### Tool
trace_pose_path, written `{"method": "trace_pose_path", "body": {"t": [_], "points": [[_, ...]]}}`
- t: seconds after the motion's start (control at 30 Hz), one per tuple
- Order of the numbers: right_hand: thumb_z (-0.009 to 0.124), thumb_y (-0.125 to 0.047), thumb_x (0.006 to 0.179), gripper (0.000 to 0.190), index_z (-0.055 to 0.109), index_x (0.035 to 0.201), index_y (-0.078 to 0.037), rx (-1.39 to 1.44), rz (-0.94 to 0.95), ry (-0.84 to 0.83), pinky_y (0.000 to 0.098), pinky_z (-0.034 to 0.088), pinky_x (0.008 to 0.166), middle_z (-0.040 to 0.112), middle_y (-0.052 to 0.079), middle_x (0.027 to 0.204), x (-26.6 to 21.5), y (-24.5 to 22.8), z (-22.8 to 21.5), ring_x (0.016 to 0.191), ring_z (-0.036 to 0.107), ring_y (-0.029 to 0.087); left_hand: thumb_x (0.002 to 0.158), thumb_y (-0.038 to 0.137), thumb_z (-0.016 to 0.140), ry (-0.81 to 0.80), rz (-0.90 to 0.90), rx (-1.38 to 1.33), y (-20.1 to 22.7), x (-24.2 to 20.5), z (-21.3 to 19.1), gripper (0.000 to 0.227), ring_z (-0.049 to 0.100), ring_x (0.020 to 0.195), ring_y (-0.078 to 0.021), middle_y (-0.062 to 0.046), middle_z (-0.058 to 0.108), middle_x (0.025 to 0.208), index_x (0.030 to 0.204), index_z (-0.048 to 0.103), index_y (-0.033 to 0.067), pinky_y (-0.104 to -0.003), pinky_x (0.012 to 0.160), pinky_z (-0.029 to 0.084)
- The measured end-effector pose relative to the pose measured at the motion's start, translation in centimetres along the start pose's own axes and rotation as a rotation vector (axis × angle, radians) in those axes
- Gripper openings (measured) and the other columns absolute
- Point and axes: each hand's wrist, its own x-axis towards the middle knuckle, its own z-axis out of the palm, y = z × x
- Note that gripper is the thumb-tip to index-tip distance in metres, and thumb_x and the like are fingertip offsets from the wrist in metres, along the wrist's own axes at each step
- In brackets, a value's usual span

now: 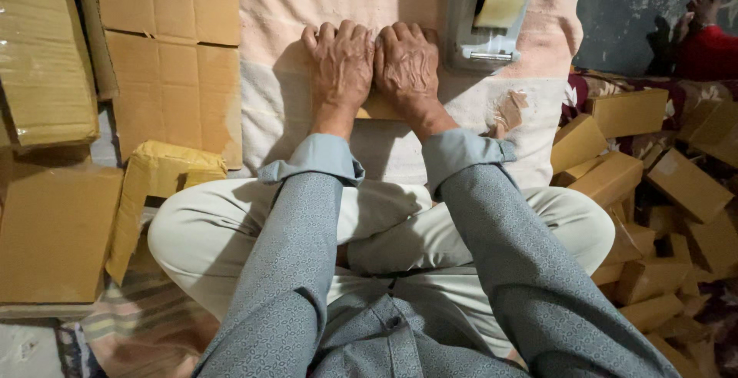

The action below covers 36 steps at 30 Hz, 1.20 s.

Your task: The person unpacks a smartwatch and its accessories from a white tray, places them into a black product box, then puts the product box into a brown shipping box. They seal the shipping box with tape from a dispenser and set it aside.

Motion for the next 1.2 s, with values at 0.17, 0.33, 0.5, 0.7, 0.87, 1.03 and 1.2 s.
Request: {"method": "trace_pose_path", "body": {"t": [0.17,0.33,0.5,0.7,0.87,1.03,1.2], "points": [[0.062,-0.021,0.096,0.015,0.066,0.098,-0.007,0.037,-0.011,-0.022,0.0488,0.049,0.082,0.066,0.013,0.099,0.2,0.6,0.5,0.099,0.061,0.037,0.108,0.031,0.051,0.033,-0.030,-0.072,0.0,0.2,0.5,0.030,0.059,0.102,-0.0285,-0.006,0.070,0.104,0.100,0.073,0.0128,-0.051,0.105,0.033],[0.061,-0.024,0.097,0.016,0.066,0.097,-0.008,-0.004,0.004,0.016,0.0489,0.048,0.084,0.065,0.014,0.099,0.3,0.5,0.7,0.099,0.061,0.037,0.106,0.034,0.051,0.055,-0.031,-0.027,0.3,0.2,-0.3,0.030,0.059,0.103,-0.0293,-0.006,0.069,0.103,0.098,0.073,0.0141,-0.055,0.107,0.032],[0.059,-0.029,0.102,0.022,0.065,0.095,-0.009,-0.027,0.113,0.016,0.0510,0.045,0.082,0.064,0.015,0.097,-0.2,0.0,1.3,0.095,0.061,0.037,0.103,0.039,0.051,0.032,-0.104,0.043,0.5,0.1,-0.2,0.033,0.057,0.104,-0.0306,-0.006,0.068,0.101,0.096,0.073,0.0161,-0.060,0.102,0.032],[0.061,-0.028,0.100,0.021,0.066,0.094,-0.008,-0.016,0.066,0.017,0.0488,0.047,0.081,0.065,0.014,0.097,0.2,0.4,1.1,0.095,0.061,0.037,0.105,0.038,0.049,-0.025,-0.099,-0.016,0.3,0.6,0.4,0.034,0.056,0.104,-0.0310,-0.005,0.068,0.104,0.098,0.073,0.0151,-0.052,0.093,0.035],[0.061,-0.024,0.099,0.015,0.066,0.099,-0.010,0.035,-0.011,0.018,0.0480,0.049,0.084,0.066,0.012,0.101,0.0,0.9,0.9,0.099,0.062,0.036,0.109,0.037,0.049,-0.001,-0.040,-0.073,-0.2,0.0,0.5,0.034,0.056,0.101,-0.0279,-0.003,0.069,0.106,0.104,0.073,0.0137,-0.049,0.098,0.035],[0.062,-0.024,0.096,0.016,0.065,0.096,-0.009,0.033,-0.031,0.014,0.0499,0.047,0.085,0.066,0.012,0.099,0.3,1.0,1.0,0.099,0.062,0.036,0.107,0.035,0.051,0.005,-0.056,-0.047,-0.1,0.3,0.3,0.030,0.057,0.103,-0.0270,-0.002,0.069,0.104,0.102,0.072,0.0156,-0.050,0.099,0.035],[0.063,-0.026,0.096,0.017,0.065,0.096,-0.009,-0.020,0.013,0.008,0.0508,0.044,0.086,0.064,0.014,0.098,0.2,0.8,1.4,0.099,0.060,0.037,0.101,0.033,0.054,0.015,-0.037,-0.010,0.1,0.4,0.2,0.025,0.057,0.104,-0.0270,-0.004,0.068,0.104,0.102,0.071,0.0145,-0.049,0.097,0.036]]}}
